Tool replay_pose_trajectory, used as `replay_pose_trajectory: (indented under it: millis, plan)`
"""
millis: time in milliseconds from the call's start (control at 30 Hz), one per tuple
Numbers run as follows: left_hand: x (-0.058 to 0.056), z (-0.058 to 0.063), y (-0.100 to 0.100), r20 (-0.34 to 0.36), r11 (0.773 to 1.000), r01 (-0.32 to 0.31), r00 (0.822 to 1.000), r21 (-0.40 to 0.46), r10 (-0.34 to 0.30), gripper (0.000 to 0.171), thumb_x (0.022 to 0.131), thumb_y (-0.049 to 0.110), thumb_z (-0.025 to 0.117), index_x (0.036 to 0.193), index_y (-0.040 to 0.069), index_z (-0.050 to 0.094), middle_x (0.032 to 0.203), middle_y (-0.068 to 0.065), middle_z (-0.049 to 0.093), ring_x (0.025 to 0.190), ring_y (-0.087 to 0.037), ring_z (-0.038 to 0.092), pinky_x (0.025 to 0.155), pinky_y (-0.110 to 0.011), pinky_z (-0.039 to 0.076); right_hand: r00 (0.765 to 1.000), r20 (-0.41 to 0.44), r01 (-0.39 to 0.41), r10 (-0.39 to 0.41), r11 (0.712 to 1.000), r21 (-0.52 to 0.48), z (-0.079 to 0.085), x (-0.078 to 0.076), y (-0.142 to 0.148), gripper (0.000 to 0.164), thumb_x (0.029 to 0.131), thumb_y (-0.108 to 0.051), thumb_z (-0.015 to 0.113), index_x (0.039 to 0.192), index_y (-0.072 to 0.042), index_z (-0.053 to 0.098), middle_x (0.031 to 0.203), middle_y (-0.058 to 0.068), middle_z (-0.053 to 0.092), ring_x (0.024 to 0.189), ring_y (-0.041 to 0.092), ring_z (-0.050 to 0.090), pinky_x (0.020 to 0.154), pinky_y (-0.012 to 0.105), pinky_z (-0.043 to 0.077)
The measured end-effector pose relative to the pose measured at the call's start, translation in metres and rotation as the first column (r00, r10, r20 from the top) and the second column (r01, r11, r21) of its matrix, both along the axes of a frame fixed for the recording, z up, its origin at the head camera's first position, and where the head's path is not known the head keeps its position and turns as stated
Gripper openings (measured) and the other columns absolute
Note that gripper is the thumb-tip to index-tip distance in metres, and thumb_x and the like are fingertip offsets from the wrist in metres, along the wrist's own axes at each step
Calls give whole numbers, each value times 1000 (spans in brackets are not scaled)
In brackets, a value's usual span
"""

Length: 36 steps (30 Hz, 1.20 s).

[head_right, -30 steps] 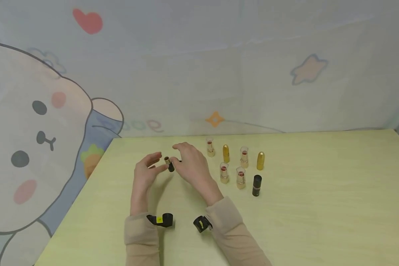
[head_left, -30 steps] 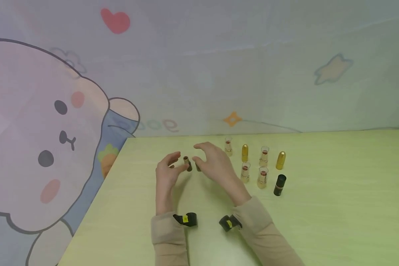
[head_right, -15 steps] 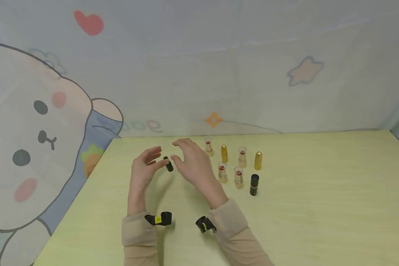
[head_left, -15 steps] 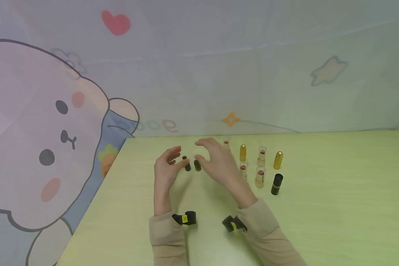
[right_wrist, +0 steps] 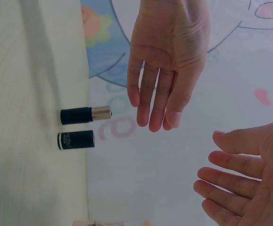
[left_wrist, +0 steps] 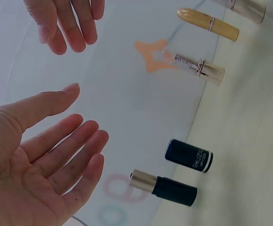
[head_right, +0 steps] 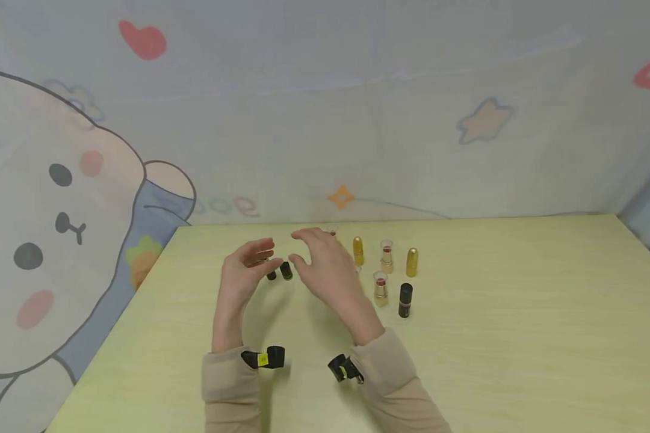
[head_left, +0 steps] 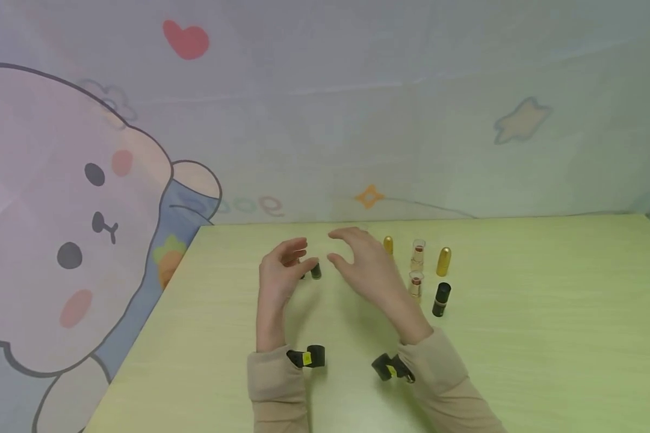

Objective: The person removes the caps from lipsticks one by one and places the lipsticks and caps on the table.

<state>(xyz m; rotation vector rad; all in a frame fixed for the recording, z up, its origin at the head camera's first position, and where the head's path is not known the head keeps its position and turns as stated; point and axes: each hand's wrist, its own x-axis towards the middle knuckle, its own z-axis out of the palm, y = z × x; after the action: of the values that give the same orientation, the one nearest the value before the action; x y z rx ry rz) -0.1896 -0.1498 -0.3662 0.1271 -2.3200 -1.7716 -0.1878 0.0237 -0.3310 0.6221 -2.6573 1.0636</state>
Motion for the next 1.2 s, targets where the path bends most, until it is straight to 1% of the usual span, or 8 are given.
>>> replay_pose_trajectory:
  millis: [133, 333, 533, 700, 800, 967, 1200]
  plan:
    - [-1, -2, 7, -13, 999, 45, 999, 3, -45, 42, 80, 11, 76, 120, 10, 65, 122, -11, 67, 114, -29, 62, 104, -42, 46, 1000, 19, 23, -23, 1000, 11, 2, 1, 9, 40, 92, -25, 63, 130, -12, 58, 136, 7, 58, 127, 29, 52, 101, 50, 46]
    - [-4, -4, 16, 0, 995, 98, 995, 23, -98, 41, 81, 12, 77, 120, 11, 65, 120, -8, 68, 113, -28, 62, 103, -39, 47, 999, 20, 32, -33, 999, 35, 3, 1, 21, 41, 92, -24, 64, 130, -11, 58, 135, 9, 59, 126, 30, 53, 103, 50, 44]
    - [-8, -7, 22, 11, 989, 150, 989, 11, -150, 41, 80, 13, 78, 119, 11, 66, 119, -8, 68, 115, -29, 62, 102, -40, 47, 999, 11, 46, -46, 998, 48, 1, 2, 34, 40, 92, -25, 63, 130, -11, 58, 133, 8, 61, 126, 30, 54, 102, 50, 45]
    - [-11, -11, 28, 29, 979, 205, 978, 5, -205, 44, 80, 14, 77, 122, 13, 65, 121, -9, 67, 116, -32, 61, 98, -41, 50, 998, 39, 54, -56, 997, 54, 1, 3, 47, 41, 93, -26, 61, 132, -11, 57, 136, 8, 58, 128, 31, 52, 105, 53, 42]
    - [-12, -13, 33, 44, 972, 237, 971, -1, -236, 44, 80, 15, 77, 122, 14, 64, 122, -9, 67, 117, -32, 61, 98, -43, 51, 996, 56, 64, -67, 996, 66, -1, 4, 55, 41, 94, -26, 60, 132, -10, 56, 137, 10, 57, 129, 33, 50, 106, 54, 40]
    - [-14, -18, 41, 66, 958, 288, 956, -2, -287, 44, 81, 17, 77, 123, 14, 64, 124, -11, 66, 117, -31, 61, 98, -43, 50, 995, 60, 72, -77, 995, 72, -5, 4, 66, 41, 93, -24, 63, 130, -9, 57, 135, 12, 58, 128, 34, 51, 104, 54, 42]
    - [-19, -28, 57, 93, 936, 351, 933, -16, -348, 46, 81, 17, 77, 124, 14, 63, 125, -9, 66, 118, -30, 60, 98, -42, 50, 994, 72, 76, -80, 996, 54, -12, 0, 77, 42, 89, -22, 67, 128, -7, 60, 130, 11, 63, 122, 32, 56, 99, 52, 46]
